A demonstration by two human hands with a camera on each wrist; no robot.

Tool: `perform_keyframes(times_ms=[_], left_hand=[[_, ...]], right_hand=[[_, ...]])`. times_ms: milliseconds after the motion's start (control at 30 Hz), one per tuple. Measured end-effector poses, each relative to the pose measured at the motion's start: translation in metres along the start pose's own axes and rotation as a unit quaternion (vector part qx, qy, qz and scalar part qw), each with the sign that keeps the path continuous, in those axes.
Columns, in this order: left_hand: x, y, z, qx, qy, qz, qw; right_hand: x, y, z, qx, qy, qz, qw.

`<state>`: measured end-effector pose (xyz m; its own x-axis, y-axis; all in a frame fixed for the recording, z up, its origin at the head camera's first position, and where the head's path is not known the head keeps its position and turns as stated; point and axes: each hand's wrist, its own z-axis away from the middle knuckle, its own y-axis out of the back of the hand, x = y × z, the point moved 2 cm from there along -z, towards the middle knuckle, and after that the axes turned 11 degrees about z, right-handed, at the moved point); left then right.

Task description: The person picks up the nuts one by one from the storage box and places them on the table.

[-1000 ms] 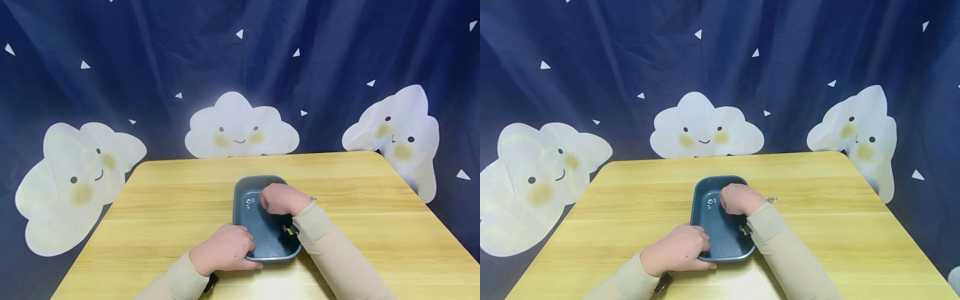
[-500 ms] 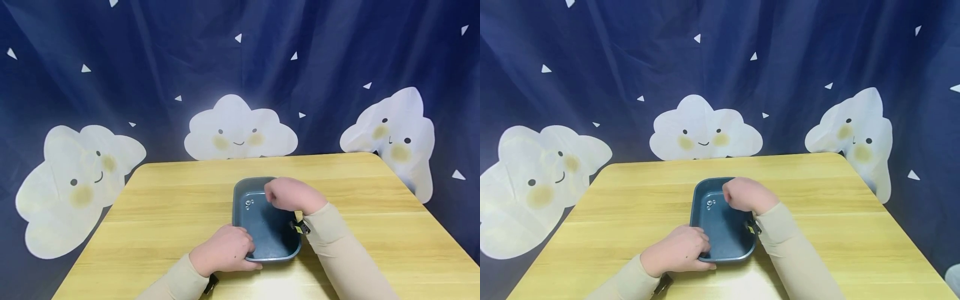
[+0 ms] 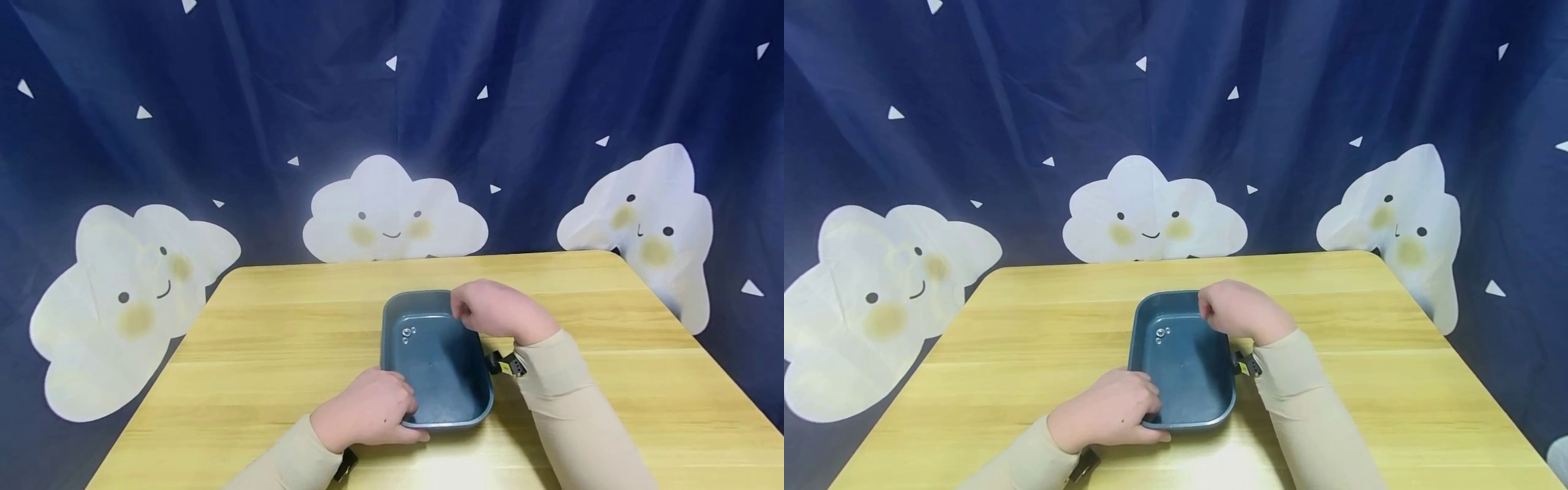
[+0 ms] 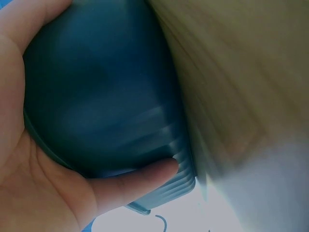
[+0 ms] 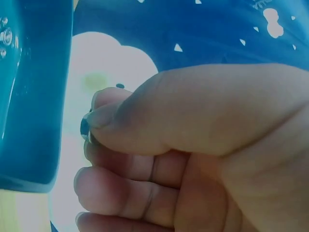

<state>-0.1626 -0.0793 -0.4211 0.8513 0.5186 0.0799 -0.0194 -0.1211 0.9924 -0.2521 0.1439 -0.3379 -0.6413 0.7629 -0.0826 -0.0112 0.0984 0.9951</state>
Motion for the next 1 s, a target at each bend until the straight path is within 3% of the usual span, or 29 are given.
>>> perform_keyframes(times_ms=[400, 633, 1000], left_hand=[[0.000, -0.003, 0.000, -0.005, 0.008, 0.001, 1.0000], [0.001, -0.003, -0.001, -0.007, 0.009, 0.005, 0.9999], [0.001, 0.000, 0.000, -0.012, 0.013, 0.002, 0.9998]], right_hand=[[0.022, 0.001, 0.008, -0.012, -0.038, -0.022, 0.9990], [0.037, -0.004, 0.010, -0.017, -0.037, -0.021, 0.9989], [0.061, -0.018, 0.013, -0.064, -0.077, -0.040, 0.9942]])
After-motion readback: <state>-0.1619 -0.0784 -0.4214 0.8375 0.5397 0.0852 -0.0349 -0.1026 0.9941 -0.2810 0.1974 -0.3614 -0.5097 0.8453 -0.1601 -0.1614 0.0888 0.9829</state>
